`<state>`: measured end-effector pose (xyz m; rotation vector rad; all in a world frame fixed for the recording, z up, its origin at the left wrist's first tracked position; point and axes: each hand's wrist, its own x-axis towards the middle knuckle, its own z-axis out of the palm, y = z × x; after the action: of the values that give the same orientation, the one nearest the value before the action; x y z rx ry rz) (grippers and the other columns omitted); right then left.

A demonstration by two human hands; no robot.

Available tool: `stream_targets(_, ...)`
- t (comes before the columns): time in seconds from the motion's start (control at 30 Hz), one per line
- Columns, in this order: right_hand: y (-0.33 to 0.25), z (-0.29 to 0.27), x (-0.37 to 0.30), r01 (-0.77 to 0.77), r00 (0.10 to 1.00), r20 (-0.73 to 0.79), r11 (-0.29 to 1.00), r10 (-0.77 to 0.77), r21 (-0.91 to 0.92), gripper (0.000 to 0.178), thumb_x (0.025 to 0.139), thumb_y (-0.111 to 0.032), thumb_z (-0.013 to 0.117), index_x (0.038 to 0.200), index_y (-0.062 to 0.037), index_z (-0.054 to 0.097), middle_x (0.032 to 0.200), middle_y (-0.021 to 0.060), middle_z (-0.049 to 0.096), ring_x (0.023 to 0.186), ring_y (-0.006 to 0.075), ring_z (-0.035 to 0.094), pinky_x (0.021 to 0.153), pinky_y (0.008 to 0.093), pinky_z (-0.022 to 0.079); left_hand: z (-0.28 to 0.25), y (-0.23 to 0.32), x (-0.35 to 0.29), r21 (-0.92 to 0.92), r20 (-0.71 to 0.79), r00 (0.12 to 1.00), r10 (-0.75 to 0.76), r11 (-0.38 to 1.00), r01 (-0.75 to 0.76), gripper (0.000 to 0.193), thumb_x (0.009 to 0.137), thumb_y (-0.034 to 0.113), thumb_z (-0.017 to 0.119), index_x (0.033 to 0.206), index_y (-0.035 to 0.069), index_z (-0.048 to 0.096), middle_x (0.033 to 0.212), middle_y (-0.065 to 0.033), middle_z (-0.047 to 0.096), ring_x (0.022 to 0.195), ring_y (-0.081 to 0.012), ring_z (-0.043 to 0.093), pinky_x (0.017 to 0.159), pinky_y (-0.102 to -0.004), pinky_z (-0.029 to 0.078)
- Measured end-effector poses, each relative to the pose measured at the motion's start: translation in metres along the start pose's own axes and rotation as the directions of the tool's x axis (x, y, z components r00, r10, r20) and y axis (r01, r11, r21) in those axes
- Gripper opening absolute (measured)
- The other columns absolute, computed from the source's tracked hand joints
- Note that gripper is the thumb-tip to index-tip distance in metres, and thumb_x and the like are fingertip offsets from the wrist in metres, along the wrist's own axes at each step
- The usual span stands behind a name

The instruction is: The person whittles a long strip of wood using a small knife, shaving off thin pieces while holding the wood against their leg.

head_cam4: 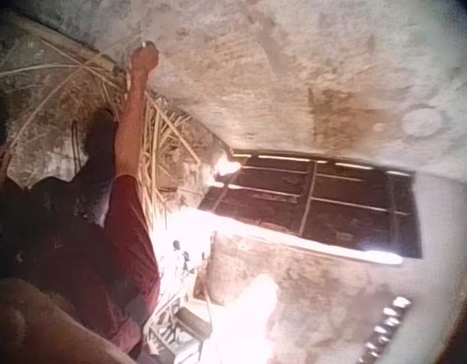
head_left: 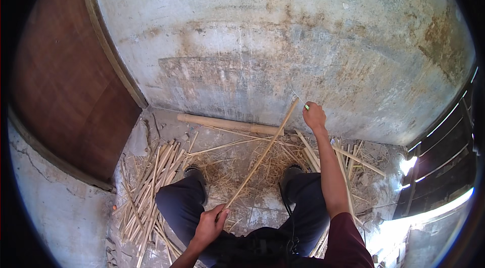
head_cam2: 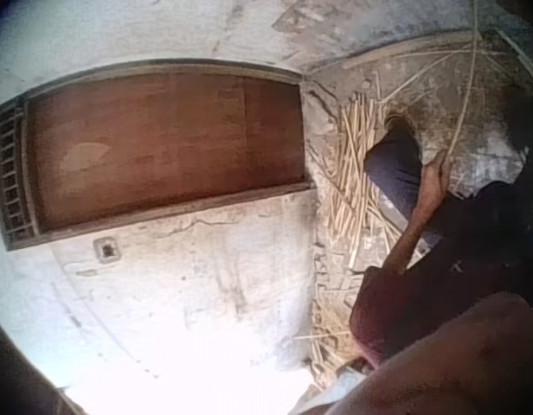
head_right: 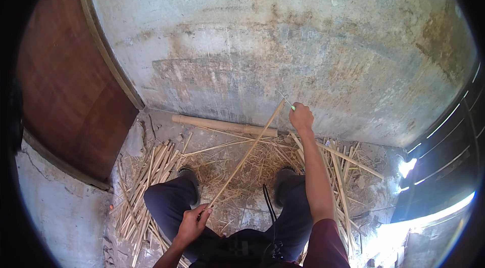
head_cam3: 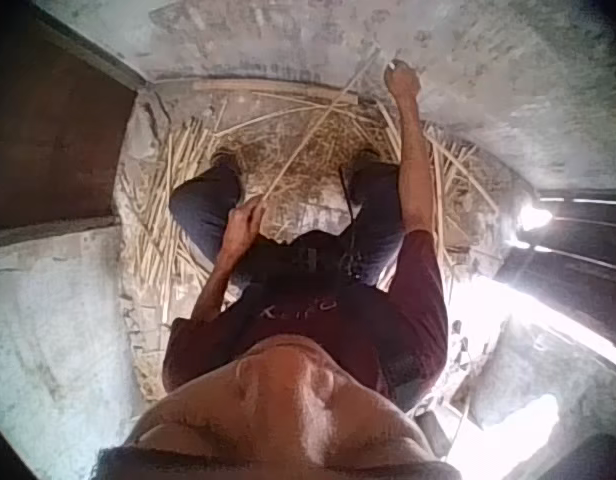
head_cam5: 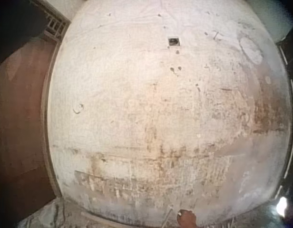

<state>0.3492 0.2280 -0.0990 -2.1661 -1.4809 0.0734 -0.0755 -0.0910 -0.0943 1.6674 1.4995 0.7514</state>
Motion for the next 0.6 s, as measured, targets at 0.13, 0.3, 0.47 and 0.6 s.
stream_targets(0.13,0.003,-0.001,0.005,-0.031,0.999,0.020,0.993,0.029,0.111,0.023,0.093,-0.023,0.065,0.112,-0.0187,0.078,0.104,0.0245,0.076,0.101,0.0465,0.073,0.090,0.0558,0.058,0.003,-0.006,0.003,-0.016,-0.031,0.998,0.055,0.998,-0.056,0.028,0.105,0.021,0.068,0.119,-0.003,0.071,0.073,-0.0256,0.065,0.059,-0.0330,0.066,0.060,-0.0410,0.050)
stream_targets(0.3,0.003,-0.006,0.001,-0.017,0.998,0.065,0.992,0.009,0.124,0.019,0.093,-0.019,0.063,0.106,-0.0200,0.077,0.102,0.0235,0.077,0.101,0.0472,0.073,0.088,0.0558,0.057,-0.003,-0.014,0.007,0.009,-0.048,0.998,0.036,0.999,-0.035,0.028,0.105,0.021,0.068,0.119,-0.003,0.071,0.072,-0.0256,0.065,0.058,-0.0351,0.066,0.059,-0.0420,0.050)
stream_targets(0.47,-0.009,-0.017,-0.008,0.142,0.981,0.087,0.947,-0.174,0.289,0.025,0.092,-0.010,0.059,0.111,-0.0173,0.074,0.096,0.0235,0.076,0.095,0.0453,0.073,0.084,0.0539,0.056,-0.016,-0.010,0.017,0.058,-0.100,0.994,0.053,0.997,-0.048,0.028,0.105,0.023,0.068,0.117,-0.003,0.072,0.074,-0.0267,0.066,0.064,-0.0405,0.068,0.061,-0.0443,0.051)
stream_targets(0.6,-0.033,-0.028,-0.024,0.200,0.965,0.088,0.912,-0.246,0.357,0.027,0.092,-0.005,0.058,0.113,-0.0153,0.072,0.099,0.0217,0.074,0.096,0.0440,0.071,0.085,0.0520,0.055,-0.031,-0.003,0.021,0.184,-0.074,0.997,0.013,0.983,0.001,0.028,0.105,0.026,0.067,0.115,0.001,0.072,0.082,-0.0258,0.071,0.077,-0.0441,0.071,0.070,-0.0493,0.054)
